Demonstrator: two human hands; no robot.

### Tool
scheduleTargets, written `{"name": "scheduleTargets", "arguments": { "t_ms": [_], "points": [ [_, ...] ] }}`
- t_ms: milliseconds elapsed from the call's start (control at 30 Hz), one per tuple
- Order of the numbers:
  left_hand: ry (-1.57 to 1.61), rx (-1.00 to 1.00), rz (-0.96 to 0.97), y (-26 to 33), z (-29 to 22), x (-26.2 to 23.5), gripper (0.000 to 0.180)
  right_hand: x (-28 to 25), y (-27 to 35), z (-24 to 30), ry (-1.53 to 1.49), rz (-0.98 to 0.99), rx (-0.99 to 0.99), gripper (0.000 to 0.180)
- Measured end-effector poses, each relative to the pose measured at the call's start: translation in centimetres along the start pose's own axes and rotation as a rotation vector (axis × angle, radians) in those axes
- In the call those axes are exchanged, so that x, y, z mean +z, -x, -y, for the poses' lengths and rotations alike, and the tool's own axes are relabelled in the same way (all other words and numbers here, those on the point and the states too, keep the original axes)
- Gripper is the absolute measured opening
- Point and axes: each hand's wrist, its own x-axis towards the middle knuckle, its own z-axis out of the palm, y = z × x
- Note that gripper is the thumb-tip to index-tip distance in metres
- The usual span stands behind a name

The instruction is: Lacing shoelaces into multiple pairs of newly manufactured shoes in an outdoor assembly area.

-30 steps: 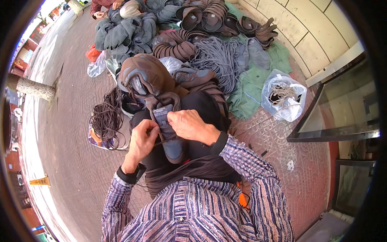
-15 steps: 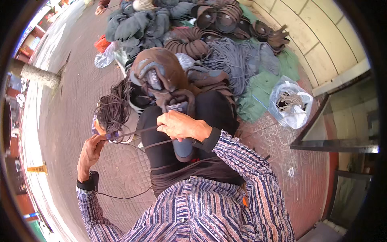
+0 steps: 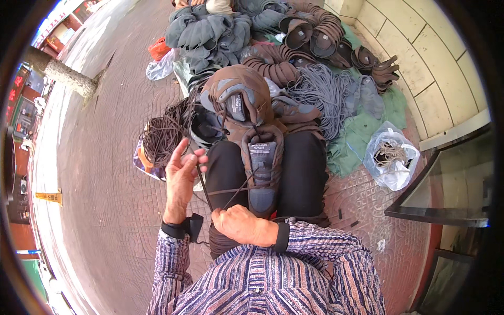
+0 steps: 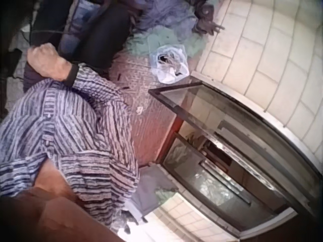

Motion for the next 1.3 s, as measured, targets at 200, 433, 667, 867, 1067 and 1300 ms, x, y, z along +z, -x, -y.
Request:
{"name": "scheduleTargets", "arguments": {
  "t_ms": [200, 433, 667, 867, 1067, 1300],
  "points": [
    [-0.016, -0.158, 0.132, -0.7, 2.4, 1.8, 0.028, 0.0, 2.4, -0.8, -0.073, 0.061, -0.028, 0.045],
    [-0.398, -0.137, 0.217, -0.1, 2.8, 3.1, 0.018, -4.7, 3.2, -7.1, -0.245, -0.248, 0.358, 0.017],
    [-0.722, 0.021, 0.176, -0.2, 4.3, 4.7, 0.013, -5.8, 1.7, -10.3, -0.359, -0.254, 0.56, 0.014],
    [-1.068, 0.349, 0.065, 0.1, 4.3, 5.3, 0.013, -6.1, 0.9, -10.7, -0.401, -0.233, 0.561, 0.015],
    [-0.969, 0.228, 0.09, 0.1, 4.6, 5.5, 0.011, -7.2, 0.5, -11.3, -0.98, -0.067, 0.785, 0.02],
    [-0.943, 0.295, 0.109, -0.3, 5.2, 5.4, 0.011, -7.5, 0.1, -12.8, -1.021, 0.09, 0.679, 0.02]
  ]
}}
